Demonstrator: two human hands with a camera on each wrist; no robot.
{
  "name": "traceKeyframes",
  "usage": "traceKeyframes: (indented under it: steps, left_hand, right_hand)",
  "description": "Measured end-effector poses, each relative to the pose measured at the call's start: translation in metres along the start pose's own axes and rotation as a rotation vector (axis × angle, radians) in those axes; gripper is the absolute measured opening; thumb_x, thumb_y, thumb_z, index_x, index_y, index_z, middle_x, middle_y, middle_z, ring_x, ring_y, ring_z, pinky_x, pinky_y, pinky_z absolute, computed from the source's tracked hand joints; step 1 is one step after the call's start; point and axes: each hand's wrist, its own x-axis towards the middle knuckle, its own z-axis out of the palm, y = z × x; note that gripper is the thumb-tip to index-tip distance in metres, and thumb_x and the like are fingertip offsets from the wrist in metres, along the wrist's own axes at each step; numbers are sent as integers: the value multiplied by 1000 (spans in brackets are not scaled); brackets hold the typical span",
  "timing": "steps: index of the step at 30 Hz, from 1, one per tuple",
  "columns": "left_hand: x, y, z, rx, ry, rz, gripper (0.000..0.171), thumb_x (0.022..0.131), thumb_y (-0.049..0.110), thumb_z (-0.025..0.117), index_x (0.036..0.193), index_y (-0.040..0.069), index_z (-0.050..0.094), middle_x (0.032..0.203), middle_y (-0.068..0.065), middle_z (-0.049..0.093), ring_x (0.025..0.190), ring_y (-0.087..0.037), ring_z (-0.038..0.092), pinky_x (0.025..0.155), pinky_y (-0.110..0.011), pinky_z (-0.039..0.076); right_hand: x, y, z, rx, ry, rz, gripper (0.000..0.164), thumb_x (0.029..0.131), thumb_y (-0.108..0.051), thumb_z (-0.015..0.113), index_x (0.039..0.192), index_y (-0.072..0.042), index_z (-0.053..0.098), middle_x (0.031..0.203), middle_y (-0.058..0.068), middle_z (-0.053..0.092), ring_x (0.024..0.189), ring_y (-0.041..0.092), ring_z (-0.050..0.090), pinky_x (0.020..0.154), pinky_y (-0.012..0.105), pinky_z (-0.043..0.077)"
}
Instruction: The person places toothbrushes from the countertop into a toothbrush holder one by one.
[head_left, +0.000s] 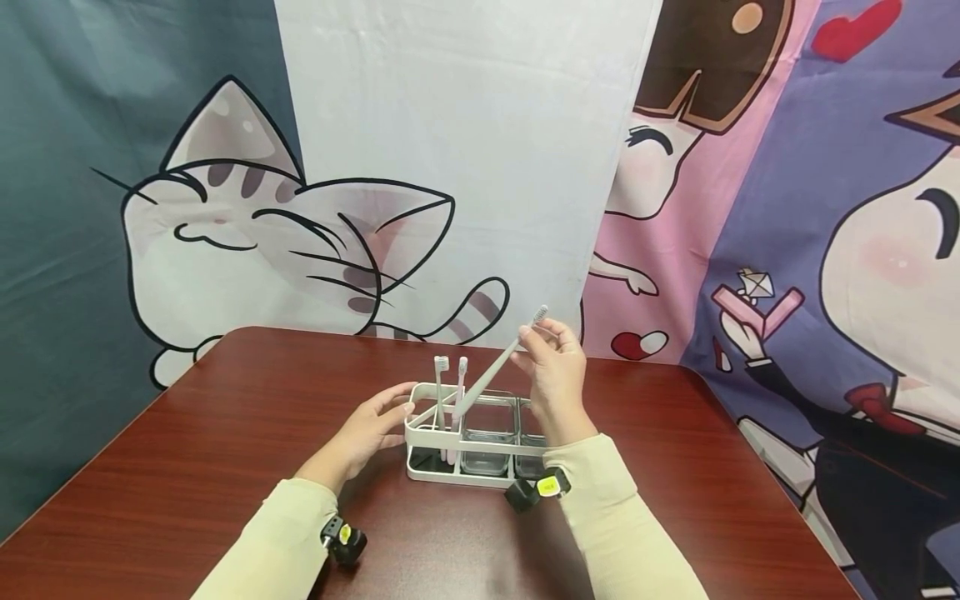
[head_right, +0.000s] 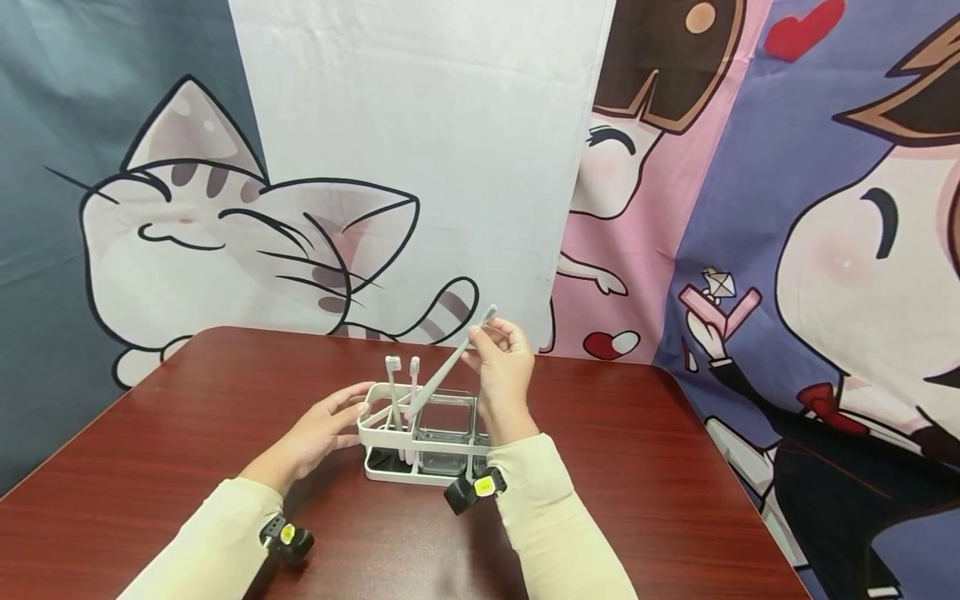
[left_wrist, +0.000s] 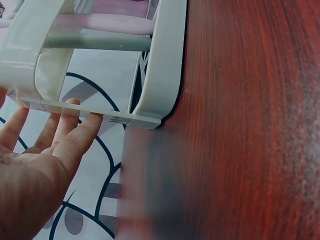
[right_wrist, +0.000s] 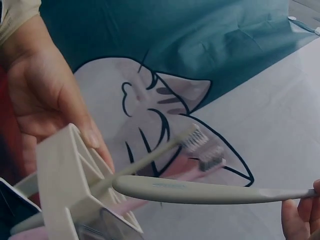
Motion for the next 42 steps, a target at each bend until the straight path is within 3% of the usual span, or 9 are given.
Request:
traceKeyframes:
  steps: [20,28,42]
  left_hand:
    - [1,0,1,-25,-6,4,49,99,18,52,146,9,39,145,-22,40,122,-33,52,94,-43,51]
    - [2,-1,0,-20,1,1,49,99,19,53,146,10,39,145,-22,40,121,-33,54,94,-44,51]
    - [2,-1,1,-23,8,6,48,100,19,52,145,9,40,145,-21,41,120,-32,54,94,-45,51]
  right_hand:
    - [-17,32,10,-85,-80,10,23,83,11,65,88,-10,58,79,-1,58,69,7,60,56,22,55]
    - [-23,44,8,-168,-104,-21,17,82,10,66,90,-4,59,77,-1,57,69,7,57,59,25,56]
    - [-36,58,3,-209,-197,-28,17,82,12,65,96,7,57,77,0,57,67,7,58,61,24,57]
